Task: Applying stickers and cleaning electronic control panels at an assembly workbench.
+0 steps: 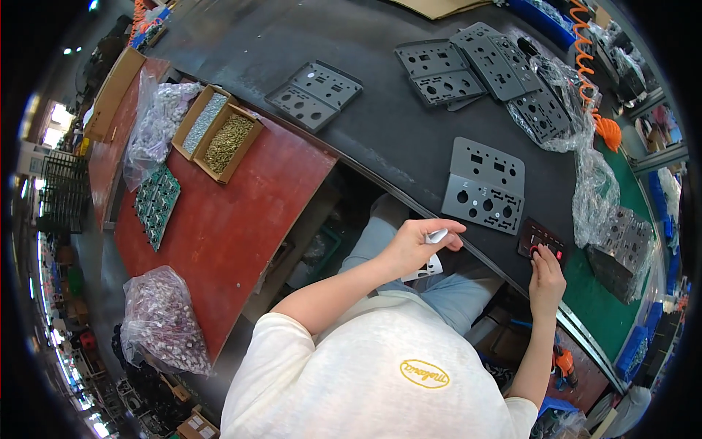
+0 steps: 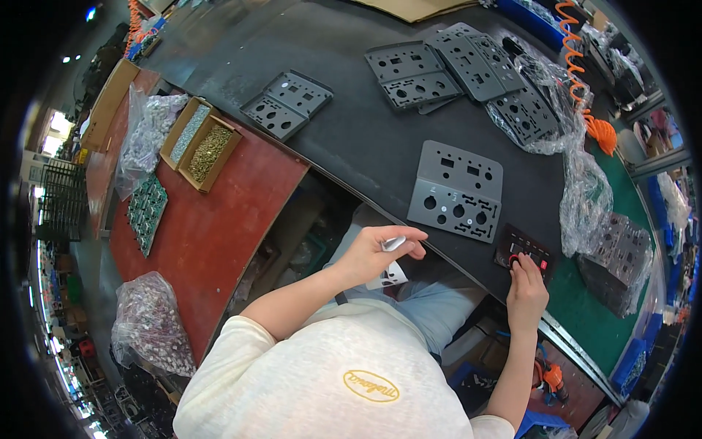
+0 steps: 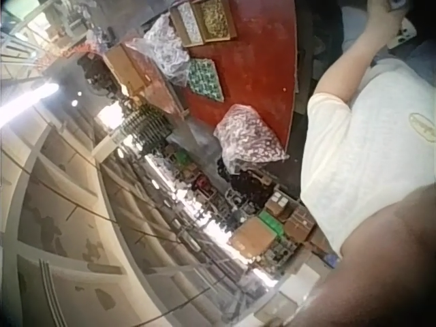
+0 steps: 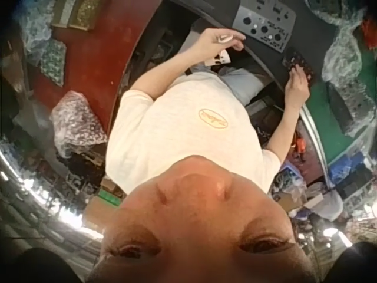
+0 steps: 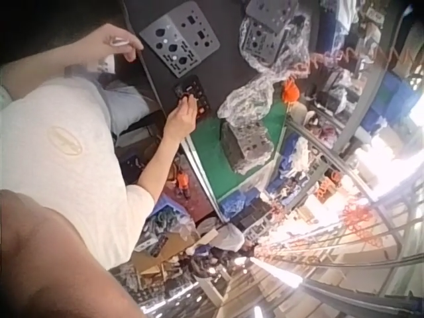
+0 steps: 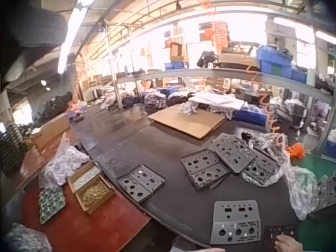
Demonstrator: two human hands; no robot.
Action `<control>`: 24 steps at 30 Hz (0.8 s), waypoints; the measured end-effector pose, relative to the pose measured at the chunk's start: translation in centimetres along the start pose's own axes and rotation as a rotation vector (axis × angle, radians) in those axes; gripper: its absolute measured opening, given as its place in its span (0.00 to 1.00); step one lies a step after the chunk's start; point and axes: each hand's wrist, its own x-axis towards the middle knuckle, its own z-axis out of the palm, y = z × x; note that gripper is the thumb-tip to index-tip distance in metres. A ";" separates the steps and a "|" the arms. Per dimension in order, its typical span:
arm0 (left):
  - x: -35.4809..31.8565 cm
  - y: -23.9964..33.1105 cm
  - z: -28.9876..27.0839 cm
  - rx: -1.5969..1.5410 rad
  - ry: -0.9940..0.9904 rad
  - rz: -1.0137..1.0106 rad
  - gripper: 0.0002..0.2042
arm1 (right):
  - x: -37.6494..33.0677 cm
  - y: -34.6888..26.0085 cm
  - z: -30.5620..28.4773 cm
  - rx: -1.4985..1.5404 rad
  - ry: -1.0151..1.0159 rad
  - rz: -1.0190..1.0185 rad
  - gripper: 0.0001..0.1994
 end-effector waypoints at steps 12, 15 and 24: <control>-1.1 -0.2 -0.1 -0.089 -0.021 -0.114 0.11 | 0.6 -0.9 0.8 -0.072 0.068 -0.021 0.12; -1.2 -0.3 -0.1 -0.067 -0.019 -0.101 0.10 | 0.1 -0.7 2.0 -0.055 0.111 -0.006 0.11; -0.7 0.1 0.3 -0.089 0.011 -0.043 0.08 | 1.4 -1.3 1.3 -0.175 0.416 -0.011 0.12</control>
